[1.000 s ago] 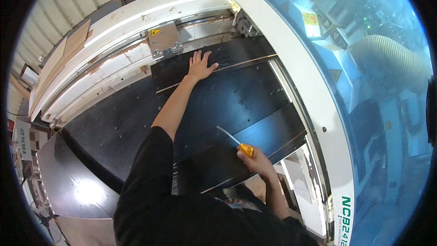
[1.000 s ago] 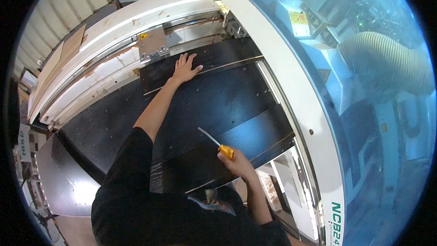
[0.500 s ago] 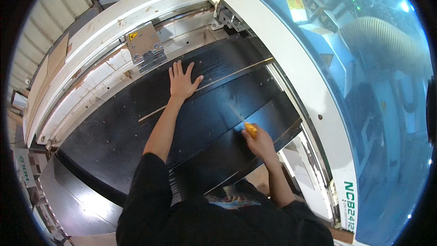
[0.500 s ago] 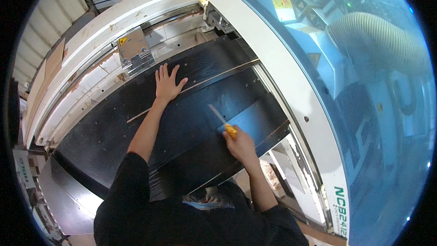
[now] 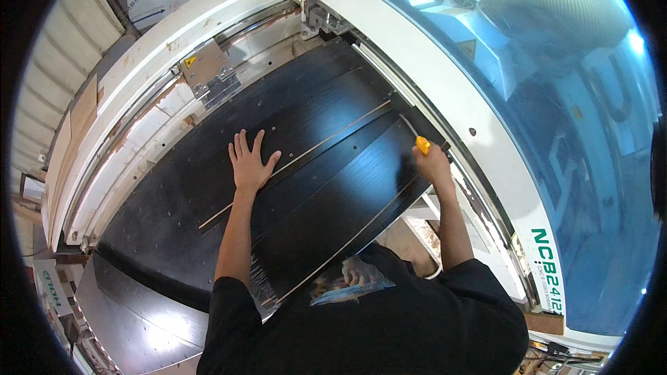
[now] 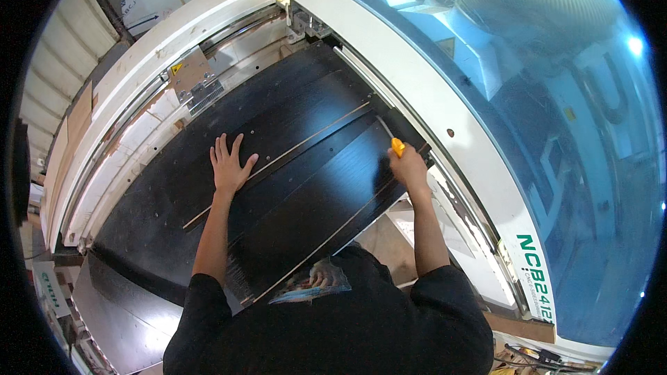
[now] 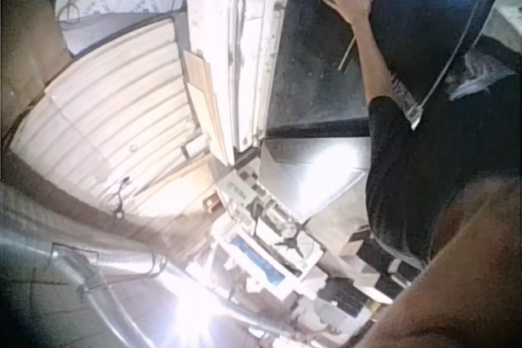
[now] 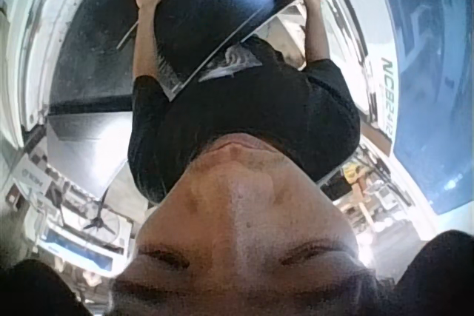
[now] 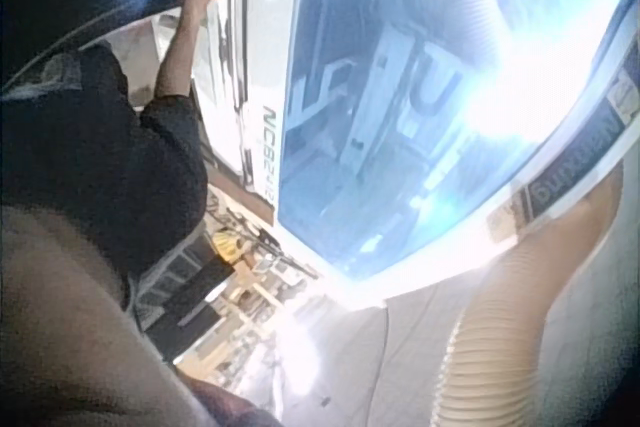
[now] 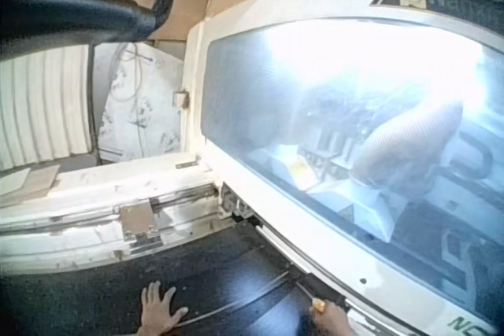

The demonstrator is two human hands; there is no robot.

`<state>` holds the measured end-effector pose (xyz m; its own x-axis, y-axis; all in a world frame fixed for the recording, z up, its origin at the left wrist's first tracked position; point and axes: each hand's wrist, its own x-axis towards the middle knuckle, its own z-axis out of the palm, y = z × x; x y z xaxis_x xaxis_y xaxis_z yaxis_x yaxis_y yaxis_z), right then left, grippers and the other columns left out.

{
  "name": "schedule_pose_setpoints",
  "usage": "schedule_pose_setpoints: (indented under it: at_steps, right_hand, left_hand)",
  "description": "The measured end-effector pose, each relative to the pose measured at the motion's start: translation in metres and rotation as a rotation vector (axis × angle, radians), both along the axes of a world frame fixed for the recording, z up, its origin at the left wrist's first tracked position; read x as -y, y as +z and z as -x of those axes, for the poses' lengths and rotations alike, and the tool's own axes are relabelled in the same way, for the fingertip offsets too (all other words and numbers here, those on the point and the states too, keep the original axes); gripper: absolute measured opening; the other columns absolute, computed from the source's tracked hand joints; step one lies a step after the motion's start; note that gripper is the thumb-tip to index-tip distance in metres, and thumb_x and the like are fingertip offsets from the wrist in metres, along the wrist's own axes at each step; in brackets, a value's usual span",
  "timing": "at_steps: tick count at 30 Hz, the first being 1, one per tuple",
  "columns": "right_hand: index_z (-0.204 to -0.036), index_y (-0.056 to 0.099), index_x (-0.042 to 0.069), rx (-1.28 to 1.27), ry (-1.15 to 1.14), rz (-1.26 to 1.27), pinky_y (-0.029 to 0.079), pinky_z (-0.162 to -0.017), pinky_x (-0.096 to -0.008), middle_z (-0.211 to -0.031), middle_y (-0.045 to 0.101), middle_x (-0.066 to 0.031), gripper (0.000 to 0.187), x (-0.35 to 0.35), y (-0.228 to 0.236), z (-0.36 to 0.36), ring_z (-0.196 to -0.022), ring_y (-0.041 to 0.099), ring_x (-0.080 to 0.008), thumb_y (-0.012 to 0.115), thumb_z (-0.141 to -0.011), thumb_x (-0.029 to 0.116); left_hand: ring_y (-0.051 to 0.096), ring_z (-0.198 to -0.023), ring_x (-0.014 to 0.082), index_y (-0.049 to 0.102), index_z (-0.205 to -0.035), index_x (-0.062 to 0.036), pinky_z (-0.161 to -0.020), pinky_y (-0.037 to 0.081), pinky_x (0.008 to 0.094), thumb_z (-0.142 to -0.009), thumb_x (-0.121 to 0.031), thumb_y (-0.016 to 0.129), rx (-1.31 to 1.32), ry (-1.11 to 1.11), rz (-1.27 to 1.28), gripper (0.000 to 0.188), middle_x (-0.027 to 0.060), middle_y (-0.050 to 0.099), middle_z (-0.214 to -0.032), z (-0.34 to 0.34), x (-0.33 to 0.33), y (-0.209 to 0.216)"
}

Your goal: The person feeds black wooden panels into an edge-banding machine, uses a yellow scraper tool to clean the edges of the panels, and stacks the completed components onto a pile. They also handle and arrange thin black trim strips while kneeling on the floor.

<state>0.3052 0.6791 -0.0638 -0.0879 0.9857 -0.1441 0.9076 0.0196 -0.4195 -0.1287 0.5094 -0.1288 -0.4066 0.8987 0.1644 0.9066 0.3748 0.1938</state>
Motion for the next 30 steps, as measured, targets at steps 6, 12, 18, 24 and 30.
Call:
schedule_pose_setpoints:
  at_steps: [6,12,18,24,30]
  right_hand:
    - [-0.115,0.069,0.003,-0.248,0.398,0.349,0.055,-0.085,-0.0452,-0.102,0.074,-0.0211,0.049,0.068,0.020,0.063,-0.093,0.070,-0.0354,0.068,-0.095,0.047]
    - [-0.105,0.066,0.001,-0.253,0.626,0.737,0.053,-0.071,-0.0363,-0.084,0.068,-0.0084,0.053,0.112,0.015,0.072,-0.076,0.064,-0.0198,0.066,-0.097,0.053]
    - [-0.097,0.068,0.002,-0.254,-0.048,-0.015,0.048,-0.052,-0.0321,-0.067,0.062,-0.0051,0.035,0.062,-0.032,-0.071,-0.060,0.062,-0.0143,0.065,-0.100,0.036]
    - [-0.102,0.063,0.002,-0.461,-0.094,0.289,0.042,-0.042,-0.0264,-0.067,0.054,0.0018,0.030,0.085,0.021,-0.097,-0.051,0.053,-0.0095,0.067,-0.099,0.032]
    - [-0.115,0.066,0.008,-0.534,0.542,0.876,0.046,-0.051,-0.0243,-0.079,0.061,0.0030,0.049,0.149,0.026,-0.012,-0.062,0.056,-0.0083,0.072,-0.094,0.052]
  left_hand:
    - [0.019,-0.155,0.0406,0.041,-0.157,-0.0239,-0.127,0.011,0.0550,-0.096,-0.069,0.049,0.040,0.002,-0.001,0.076,0.0232,0.025,-0.165,-0.001,0.000,0.001]
    - [0.020,-0.155,0.0404,0.041,-0.156,-0.0240,-0.127,0.012,0.0545,-0.097,-0.065,0.051,0.043,-0.005,-0.009,0.072,0.0228,0.026,-0.165,0.004,0.000,-0.001]
    - [0.019,-0.155,0.0416,0.039,-0.157,-0.0233,-0.127,0.011,0.0559,-0.098,-0.065,0.050,0.037,-0.014,0.003,0.074,0.0232,0.024,-0.166,0.003,0.001,-0.002]
    - [0.021,-0.154,0.0428,0.040,-0.156,-0.0224,-0.126,0.012,0.0566,-0.099,-0.065,0.049,0.025,-0.020,-0.016,0.072,0.0253,0.027,-0.164,0.003,-0.001,-0.005]
    - [0.022,-0.154,0.0431,0.042,-0.156,-0.0226,-0.126,0.013,0.0568,-0.099,-0.064,0.051,0.020,-0.020,-0.043,0.071,0.0249,0.027,-0.164,0.004,0.004,-0.009]
